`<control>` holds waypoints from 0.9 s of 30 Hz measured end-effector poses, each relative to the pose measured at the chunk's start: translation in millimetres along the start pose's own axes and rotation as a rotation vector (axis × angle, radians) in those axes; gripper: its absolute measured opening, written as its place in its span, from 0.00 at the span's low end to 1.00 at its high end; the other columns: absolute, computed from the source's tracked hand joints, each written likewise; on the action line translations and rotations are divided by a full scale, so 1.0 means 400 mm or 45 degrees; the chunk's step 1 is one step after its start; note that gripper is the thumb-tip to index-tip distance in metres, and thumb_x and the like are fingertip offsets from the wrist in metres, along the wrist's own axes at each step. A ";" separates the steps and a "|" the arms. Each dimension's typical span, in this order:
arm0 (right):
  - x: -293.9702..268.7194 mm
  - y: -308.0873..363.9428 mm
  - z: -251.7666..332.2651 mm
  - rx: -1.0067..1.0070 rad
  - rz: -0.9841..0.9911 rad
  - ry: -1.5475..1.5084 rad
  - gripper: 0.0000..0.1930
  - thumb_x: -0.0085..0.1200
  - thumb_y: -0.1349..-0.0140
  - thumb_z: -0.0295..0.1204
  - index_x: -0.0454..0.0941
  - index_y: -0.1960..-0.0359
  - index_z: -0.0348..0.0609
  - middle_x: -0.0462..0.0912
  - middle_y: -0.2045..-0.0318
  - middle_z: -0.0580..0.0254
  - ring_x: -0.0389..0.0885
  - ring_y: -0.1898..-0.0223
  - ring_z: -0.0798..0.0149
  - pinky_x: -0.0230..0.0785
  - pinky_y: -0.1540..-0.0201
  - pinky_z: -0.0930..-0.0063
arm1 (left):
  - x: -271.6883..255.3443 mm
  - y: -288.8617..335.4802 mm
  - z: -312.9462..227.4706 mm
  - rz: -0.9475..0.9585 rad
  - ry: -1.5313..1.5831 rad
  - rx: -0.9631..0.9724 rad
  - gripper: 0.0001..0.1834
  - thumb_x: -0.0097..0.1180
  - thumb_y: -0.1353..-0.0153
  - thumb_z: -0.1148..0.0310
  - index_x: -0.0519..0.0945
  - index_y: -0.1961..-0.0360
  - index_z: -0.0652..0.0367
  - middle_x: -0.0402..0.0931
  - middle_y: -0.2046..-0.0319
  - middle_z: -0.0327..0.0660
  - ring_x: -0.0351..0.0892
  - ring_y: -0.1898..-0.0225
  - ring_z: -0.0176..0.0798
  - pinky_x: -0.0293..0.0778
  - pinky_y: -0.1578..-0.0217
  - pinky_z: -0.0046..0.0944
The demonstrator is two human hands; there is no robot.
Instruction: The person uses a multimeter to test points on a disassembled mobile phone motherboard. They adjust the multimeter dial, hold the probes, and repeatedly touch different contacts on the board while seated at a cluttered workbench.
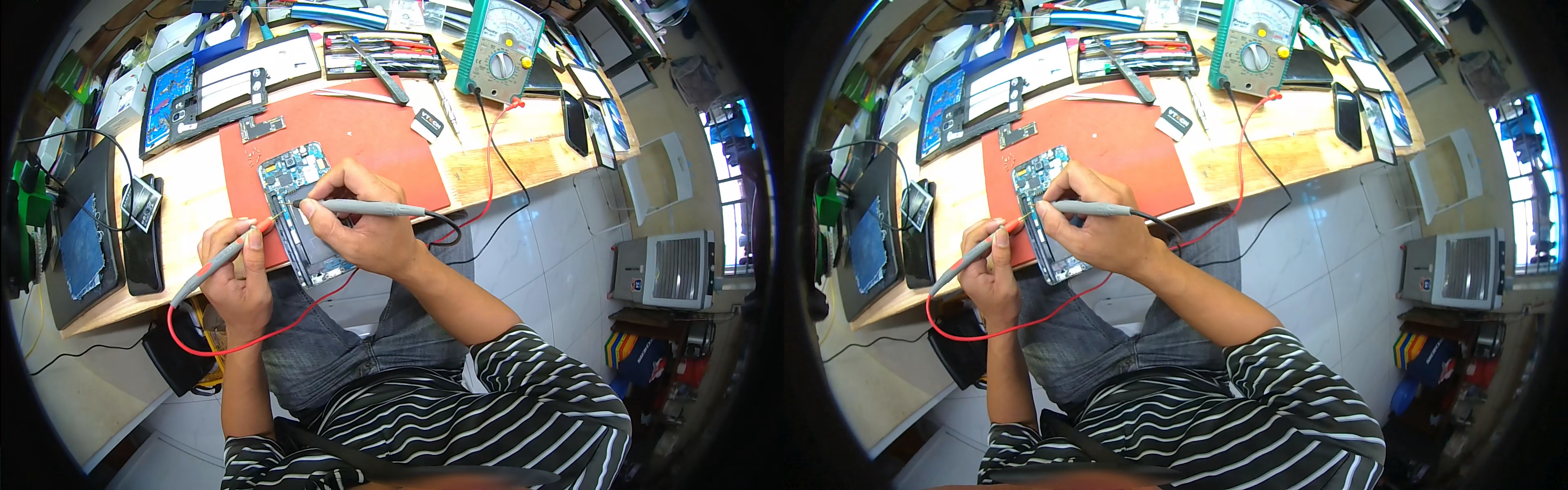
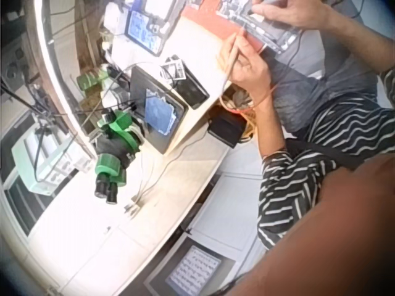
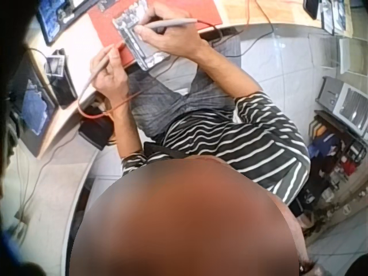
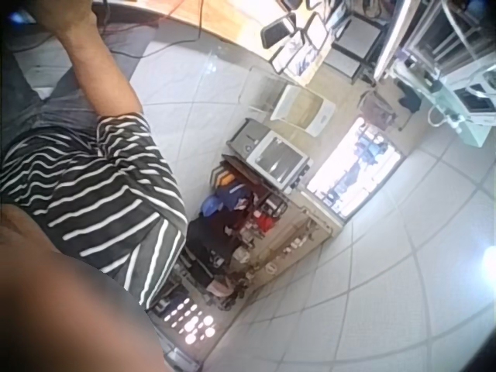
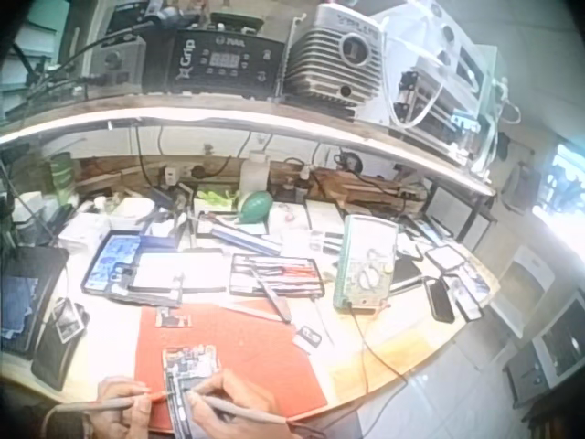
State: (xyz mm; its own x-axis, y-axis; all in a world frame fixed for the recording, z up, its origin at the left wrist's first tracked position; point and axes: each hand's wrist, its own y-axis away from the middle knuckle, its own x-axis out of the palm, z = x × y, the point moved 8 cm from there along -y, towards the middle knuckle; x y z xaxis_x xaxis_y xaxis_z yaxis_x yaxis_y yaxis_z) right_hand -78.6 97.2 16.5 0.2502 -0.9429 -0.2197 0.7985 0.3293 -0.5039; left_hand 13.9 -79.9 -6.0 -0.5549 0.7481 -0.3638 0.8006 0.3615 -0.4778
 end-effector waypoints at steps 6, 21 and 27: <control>0.003 0.001 -0.001 0.011 0.000 -0.006 0.08 0.67 0.39 0.26 0.78 0.68 0.38 0.82 0.76 0.66 0.76 0.77 0.79 0.68 0.75 0.81 | -0.001 0.000 -0.002 -0.030 -0.018 0.022 0.07 0.61 0.33 0.73 0.81 0.58 0.65 0.81 0.59 0.48 0.78 0.55 0.47 0.70 0.49 0.43; -0.332 0.005 0.206 -0.360 -0.358 -0.440 0.15 0.45 0.22 0.34 0.76 0.48 0.33 0.83 0.75 0.57 0.77 0.78 0.73 0.71 0.75 0.81 | -0.001 0.002 0.003 0.014 -0.033 0.051 0.08 0.58 0.30 0.73 0.81 0.56 0.68 0.80 0.57 0.46 0.81 0.56 0.39 0.74 0.52 0.36; -0.776 -0.047 0.308 -0.538 -0.838 -0.027 0.16 0.45 0.24 0.34 0.75 0.47 0.32 0.83 0.74 0.55 0.78 0.77 0.71 0.72 0.72 0.79 | -0.001 0.003 0.018 -0.052 0.104 -0.081 0.08 0.61 0.31 0.70 0.83 0.58 0.66 0.81 0.61 0.46 0.78 0.61 0.42 0.72 0.54 0.40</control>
State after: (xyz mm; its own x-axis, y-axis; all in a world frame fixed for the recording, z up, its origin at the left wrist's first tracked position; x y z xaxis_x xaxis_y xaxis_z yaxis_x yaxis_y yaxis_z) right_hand -103.7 377.4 197.1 -0.1888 -0.9501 0.2482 0.5111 -0.3109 -0.8013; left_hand 13.2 -83.9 -12.3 -0.5694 0.7740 -0.2770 0.7916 0.4255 -0.4385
